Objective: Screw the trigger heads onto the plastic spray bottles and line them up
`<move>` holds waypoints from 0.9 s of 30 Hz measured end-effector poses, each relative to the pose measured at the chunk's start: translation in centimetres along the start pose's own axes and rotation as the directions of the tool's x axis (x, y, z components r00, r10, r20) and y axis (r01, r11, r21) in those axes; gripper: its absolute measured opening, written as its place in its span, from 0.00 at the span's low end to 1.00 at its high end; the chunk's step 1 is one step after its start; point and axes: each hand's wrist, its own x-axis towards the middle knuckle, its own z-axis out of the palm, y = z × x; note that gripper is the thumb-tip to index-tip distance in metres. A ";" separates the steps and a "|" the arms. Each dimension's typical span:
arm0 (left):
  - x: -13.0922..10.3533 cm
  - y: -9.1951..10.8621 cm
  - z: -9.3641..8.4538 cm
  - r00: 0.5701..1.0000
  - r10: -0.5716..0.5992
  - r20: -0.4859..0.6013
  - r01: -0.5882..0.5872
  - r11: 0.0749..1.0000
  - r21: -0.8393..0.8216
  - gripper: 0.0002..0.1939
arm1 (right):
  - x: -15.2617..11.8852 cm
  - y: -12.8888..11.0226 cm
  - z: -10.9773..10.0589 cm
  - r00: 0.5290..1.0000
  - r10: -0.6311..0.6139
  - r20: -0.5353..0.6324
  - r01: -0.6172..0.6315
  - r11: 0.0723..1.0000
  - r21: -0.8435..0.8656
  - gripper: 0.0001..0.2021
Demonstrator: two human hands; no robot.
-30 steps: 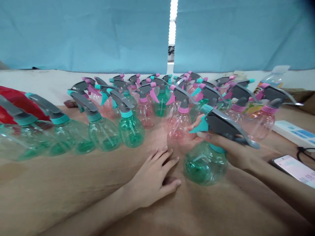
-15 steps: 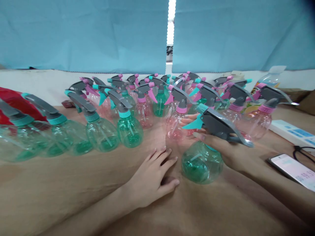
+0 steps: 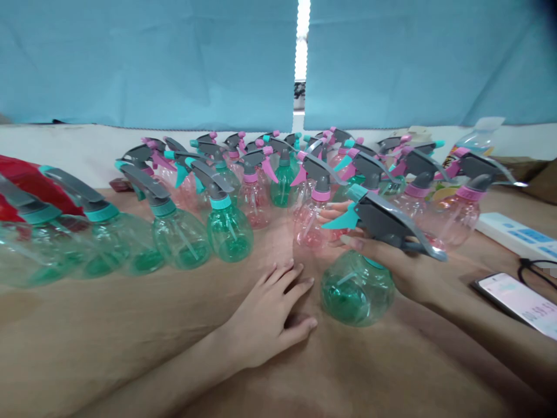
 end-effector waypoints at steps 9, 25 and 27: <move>0.0 0.1 -0.1 1.000 -0.002 0.011 0.002 1.000 0.004 0.29 | 0.0 -0.3 0.1 0.999 0.054 0.007 -0.054 0.995 0.083 0.08; 0.0 0.1 -0.1 1.000 0.000 -0.008 0.000 1.000 0.016 0.29 | 0.0 0.1 -0.2 0.996 0.085 0.036 -0.086 0.996 0.025 0.07; -0.1 0.1 -0.1 1.000 0.000 -0.001 0.000 1.000 0.025 0.29 | 0.0 0.3 -0.2 0.996 0.088 0.035 -0.089 0.995 0.047 0.08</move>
